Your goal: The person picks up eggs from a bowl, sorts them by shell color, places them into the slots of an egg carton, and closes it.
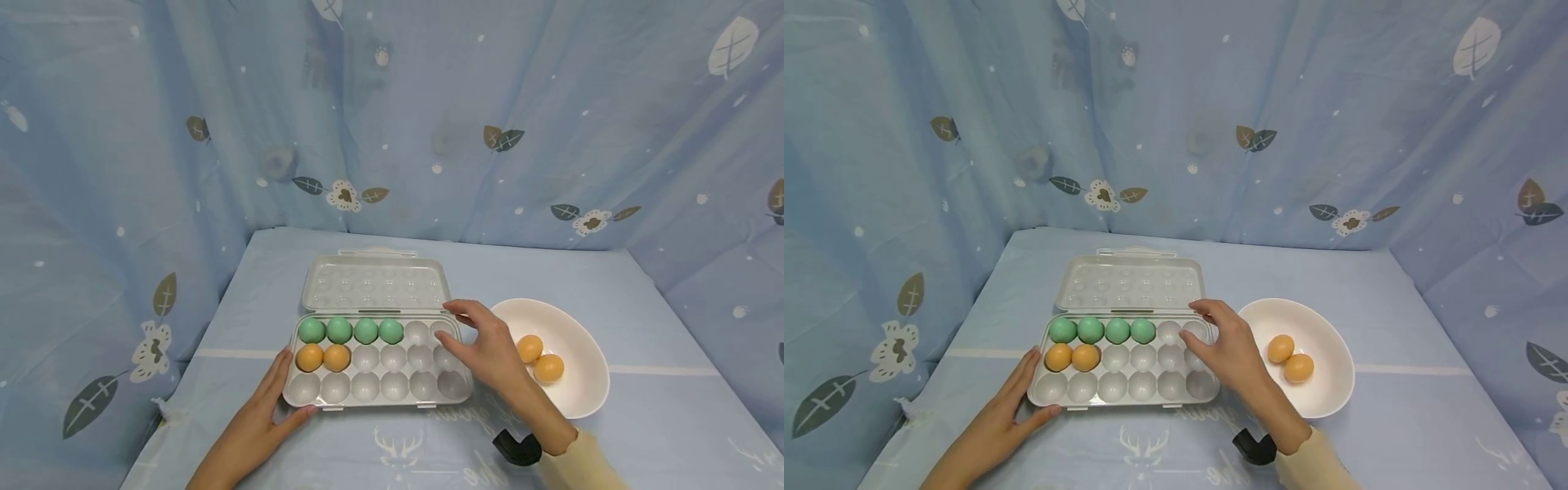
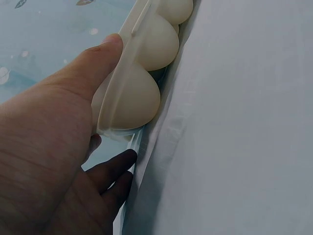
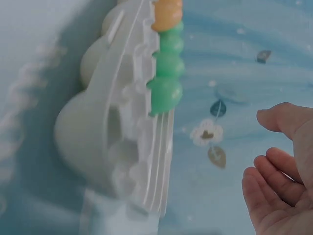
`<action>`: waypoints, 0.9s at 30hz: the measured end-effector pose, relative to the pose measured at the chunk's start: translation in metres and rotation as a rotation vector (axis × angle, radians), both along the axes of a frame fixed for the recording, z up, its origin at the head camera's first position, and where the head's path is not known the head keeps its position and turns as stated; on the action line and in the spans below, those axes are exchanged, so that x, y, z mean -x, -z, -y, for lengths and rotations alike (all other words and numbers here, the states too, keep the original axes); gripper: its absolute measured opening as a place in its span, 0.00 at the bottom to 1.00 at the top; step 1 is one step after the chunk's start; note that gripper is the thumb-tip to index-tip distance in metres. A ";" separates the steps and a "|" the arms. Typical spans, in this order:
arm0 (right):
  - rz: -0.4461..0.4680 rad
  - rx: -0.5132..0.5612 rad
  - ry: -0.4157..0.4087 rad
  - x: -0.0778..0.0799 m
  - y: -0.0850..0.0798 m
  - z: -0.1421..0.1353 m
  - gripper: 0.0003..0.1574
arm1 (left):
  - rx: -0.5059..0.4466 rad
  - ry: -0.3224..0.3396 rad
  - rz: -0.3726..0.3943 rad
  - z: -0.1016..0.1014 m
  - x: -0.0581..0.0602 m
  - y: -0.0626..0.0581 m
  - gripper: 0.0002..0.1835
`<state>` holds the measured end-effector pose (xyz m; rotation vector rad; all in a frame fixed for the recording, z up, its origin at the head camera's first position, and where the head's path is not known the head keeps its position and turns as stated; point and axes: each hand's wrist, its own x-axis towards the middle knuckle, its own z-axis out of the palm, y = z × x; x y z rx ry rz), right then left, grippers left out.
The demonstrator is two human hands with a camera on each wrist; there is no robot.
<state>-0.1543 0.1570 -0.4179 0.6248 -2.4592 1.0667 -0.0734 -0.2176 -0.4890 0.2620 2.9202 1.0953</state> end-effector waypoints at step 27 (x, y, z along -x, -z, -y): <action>0.130 -0.188 0.229 -0.014 0.018 -0.106 0.30 | 0.004 0.001 0.020 0.001 0.002 0.002 0.56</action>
